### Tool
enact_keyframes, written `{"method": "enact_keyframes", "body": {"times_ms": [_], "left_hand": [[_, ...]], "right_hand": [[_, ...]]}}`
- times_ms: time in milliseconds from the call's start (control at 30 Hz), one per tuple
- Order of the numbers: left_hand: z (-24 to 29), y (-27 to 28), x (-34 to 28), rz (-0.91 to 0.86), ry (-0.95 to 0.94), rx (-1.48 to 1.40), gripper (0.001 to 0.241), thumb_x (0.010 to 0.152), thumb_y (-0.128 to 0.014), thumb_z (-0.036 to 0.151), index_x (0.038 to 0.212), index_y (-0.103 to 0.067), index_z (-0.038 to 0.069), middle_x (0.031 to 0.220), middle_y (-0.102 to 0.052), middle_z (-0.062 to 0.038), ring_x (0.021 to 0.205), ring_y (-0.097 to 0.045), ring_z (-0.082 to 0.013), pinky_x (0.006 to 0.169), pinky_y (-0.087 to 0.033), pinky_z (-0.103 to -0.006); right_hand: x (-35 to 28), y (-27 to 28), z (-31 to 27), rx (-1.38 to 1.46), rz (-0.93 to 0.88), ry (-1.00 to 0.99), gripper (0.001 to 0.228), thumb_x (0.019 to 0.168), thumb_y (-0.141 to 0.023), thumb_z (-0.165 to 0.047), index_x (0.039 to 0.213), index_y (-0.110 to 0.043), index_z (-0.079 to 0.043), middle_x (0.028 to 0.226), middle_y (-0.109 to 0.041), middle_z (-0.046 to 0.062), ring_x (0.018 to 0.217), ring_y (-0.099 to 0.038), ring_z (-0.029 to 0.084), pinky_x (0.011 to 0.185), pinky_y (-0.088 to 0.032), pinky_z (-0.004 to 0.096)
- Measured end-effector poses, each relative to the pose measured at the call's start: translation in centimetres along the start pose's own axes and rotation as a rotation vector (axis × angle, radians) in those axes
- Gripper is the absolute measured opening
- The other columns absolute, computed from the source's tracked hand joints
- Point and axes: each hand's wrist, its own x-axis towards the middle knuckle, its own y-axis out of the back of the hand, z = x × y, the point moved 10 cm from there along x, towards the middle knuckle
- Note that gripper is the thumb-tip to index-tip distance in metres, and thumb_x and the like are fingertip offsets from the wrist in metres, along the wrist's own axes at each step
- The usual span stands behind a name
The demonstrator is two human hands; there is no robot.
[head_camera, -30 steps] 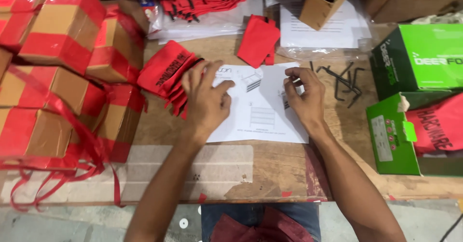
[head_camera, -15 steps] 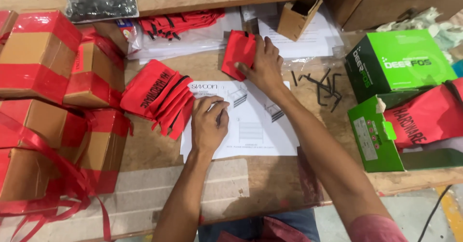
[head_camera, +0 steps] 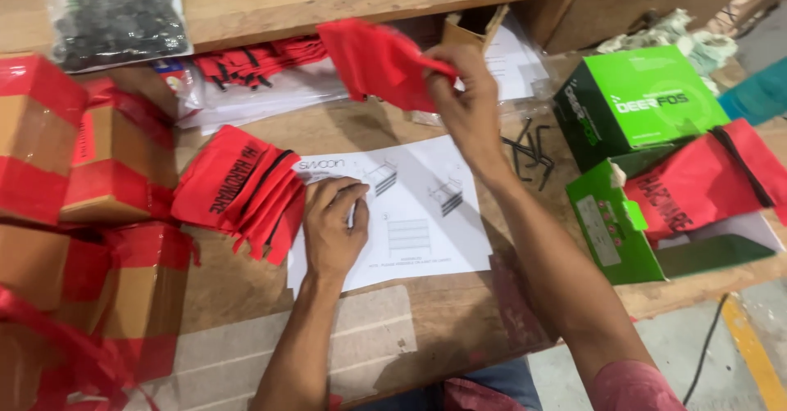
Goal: The person counts and arranges black hex keys and bolts on the workbench, places them into red zippered hardware pouches, and puts filled pouches into green product boxes on the table.
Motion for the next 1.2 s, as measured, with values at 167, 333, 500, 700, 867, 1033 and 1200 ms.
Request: {"method": "enact_keyframes", "body": {"times_ms": [167, 333, 500, 700, 867, 1033, 1200], "left_hand": [[0.3, -0.1, -0.1, -0.006, -0.005, 0.007, 0.022, 0.08, -0.072, -0.006, 0.1, -0.075, 0.003, 0.107, -0.07, -0.008, 0.104, -0.062, -0.0307, 0.092, -0.051, -0.0418], [0.7, 0.1, -0.2, -0.005, 0.003, 0.011, 0.022, 0.081, -0.073, -0.006, 0.101, -0.075, 0.003, 0.107, -0.07, -0.008, 0.103, -0.062, -0.0295, 0.091, -0.052, -0.0407], [0.9, -0.3, -0.3, -0.031, 0.018, 0.023, 0.022, 0.08, -0.073, -0.005, 0.1, -0.076, 0.004, 0.105, -0.071, -0.007, 0.101, -0.062, -0.0294, 0.089, -0.052, -0.0398], [0.6, 0.1, -0.4, -0.008, 0.032, 0.012, 0.021, 0.081, -0.072, -0.005, 0.1, -0.076, 0.004, 0.104, -0.072, -0.007, 0.099, -0.064, -0.0283, 0.088, -0.052, -0.039], [0.8, 0.3, -0.1, -0.007, 0.042, 0.016, 0.022, 0.08, -0.072, -0.005, 0.099, -0.077, 0.004, 0.103, -0.072, -0.007, 0.099, -0.064, -0.0288, 0.088, -0.052, -0.0391], [0.7, 0.0, 0.2, -0.027, 0.04, 0.019, 0.022, 0.078, -0.073, -0.004, 0.098, -0.076, 0.004, 0.103, -0.072, -0.008, 0.098, -0.064, -0.0291, 0.088, -0.052, -0.0396], [0.7, -0.4, 0.3, -0.045, 0.034, 0.022, 0.021, 0.078, -0.073, -0.005, 0.098, -0.076, 0.004, 0.102, -0.072, -0.007, 0.099, -0.063, -0.0289, 0.088, -0.051, -0.0398]], "right_hand": [[-0.2, 11.4, 2.5, 0.035, 0.225, -0.046, 0.035, 0.101, -0.051, 0.014, 0.128, -0.068, 0.0, 0.119, -0.068, 0.003, 0.11, -0.063, 0.012, 0.099, -0.051, 0.025], [-2.2, 19.3, 3.6, 0.078, 0.447, 0.027, 0.04, 0.098, -0.044, 0.018, 0.128, -0.067, 0.004, 0.124, -0.069, 0.007, 0.116, -0.065, 0.016, 0.108, -0.053, 0.03], [-3.8, 17.8, 4.8, -0.23, 0.52, 0.093, 0.047, 0.102, -0.046, 0.016, 0.148, -0.047, 0.002, 0.145, -0.055, 0.017, 0.135, -0.055, 0.029, 0.116, -0.046, 0.038], [-2.4, 12.1, 11.9, -0.327, 0.351, -0.489, 0.035, 0.106, -0.052, -0.008, 0.141, -0.048, -0.009, 0.097, -0.071, 0.022, 0.079, -0.069, 0.023, 0.071, -0.052, 0.041], [-1.3, 11.3, 24.9, 0.027, 0.402, -0.364, 0.022, 0.116, -0.058, -0.016, 0.132, -0.057, -0.001, 0.115, -0.071, 0.018, 0.102, -0.069, 0.022, 0.09, -0.057, 0.04], [-1.2, 9.1, 26.3, 0.607, 0.38, -0.693, 0.068, 0.105, -0.057, -0.024, 0.16, -0.019, -0.012, 0.151, -0.046, 0.012, 0.13, -0.053, 0.022, 0.102, -0.049, 0.037], [-2.5, 11.6, 22.8, 0.037, 0.395, -0.414, 0.096, 0.092, -0.072, -0.001, 0.163, -0.006, -0.001, 0.159, -0.04, 0.025, 0.14, -0.053, 0.03, 0.116, -0.045, 0.037]]}}
